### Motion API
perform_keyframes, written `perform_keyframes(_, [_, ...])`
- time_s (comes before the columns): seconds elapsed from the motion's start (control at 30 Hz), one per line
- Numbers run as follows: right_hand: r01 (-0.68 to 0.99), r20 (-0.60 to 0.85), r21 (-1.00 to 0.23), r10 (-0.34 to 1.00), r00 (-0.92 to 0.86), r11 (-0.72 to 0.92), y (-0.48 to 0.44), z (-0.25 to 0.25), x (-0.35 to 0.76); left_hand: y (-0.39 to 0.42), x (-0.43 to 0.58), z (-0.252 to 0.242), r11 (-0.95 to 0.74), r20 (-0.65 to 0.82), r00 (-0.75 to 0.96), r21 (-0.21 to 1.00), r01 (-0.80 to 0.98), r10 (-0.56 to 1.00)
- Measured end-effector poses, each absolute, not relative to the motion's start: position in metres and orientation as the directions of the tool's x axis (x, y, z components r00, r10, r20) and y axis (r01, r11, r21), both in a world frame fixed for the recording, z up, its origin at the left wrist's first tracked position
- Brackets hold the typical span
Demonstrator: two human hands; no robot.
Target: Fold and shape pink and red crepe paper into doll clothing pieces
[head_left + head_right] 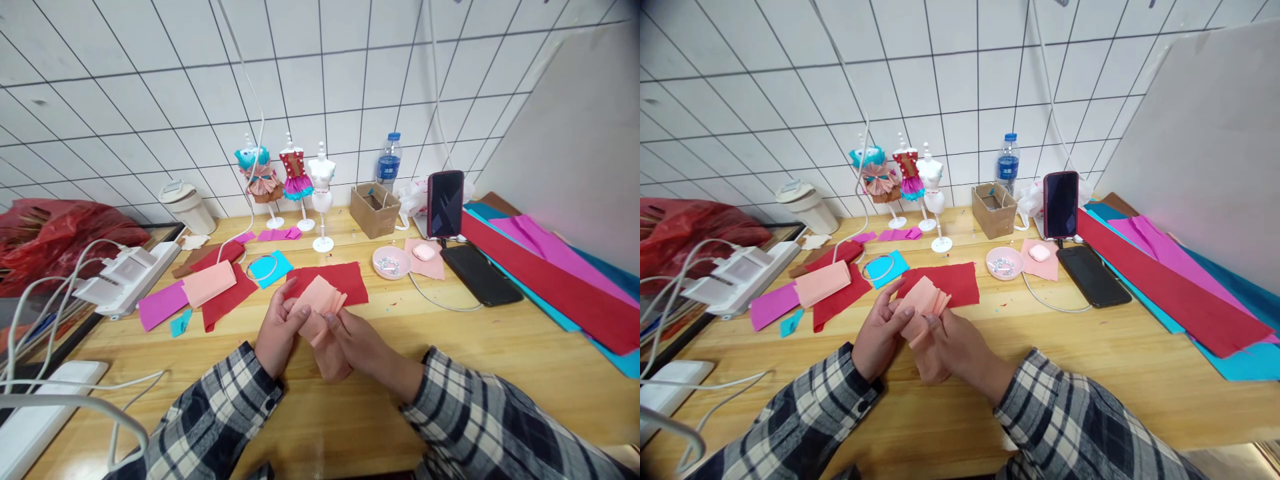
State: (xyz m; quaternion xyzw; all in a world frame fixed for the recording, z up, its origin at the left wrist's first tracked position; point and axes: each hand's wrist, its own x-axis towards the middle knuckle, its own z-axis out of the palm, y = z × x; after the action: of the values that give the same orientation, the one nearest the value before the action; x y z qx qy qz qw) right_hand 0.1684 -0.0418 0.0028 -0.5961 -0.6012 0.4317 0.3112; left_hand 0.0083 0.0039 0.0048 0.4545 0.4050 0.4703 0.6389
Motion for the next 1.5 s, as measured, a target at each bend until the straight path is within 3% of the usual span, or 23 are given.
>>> perform_keyframes(0.9, [0.338,-0.113,-0.938,0.990,-0.089,-0.076,-0.0390,-0.0028,0.1676,-0.0012,0.0143,0.0094,0.198,-0.155,0.298,0.973,-0.121,0.942])
perform_keyframes(1.5, [0.352,-0.108,-0.933,0.990,-0.091,-0.070,-0.0405,-0.0040,0.1669,-0.0005,0.0132,0.0078,0.204,-0.141,0.309,0.962,-0.182,0.940])
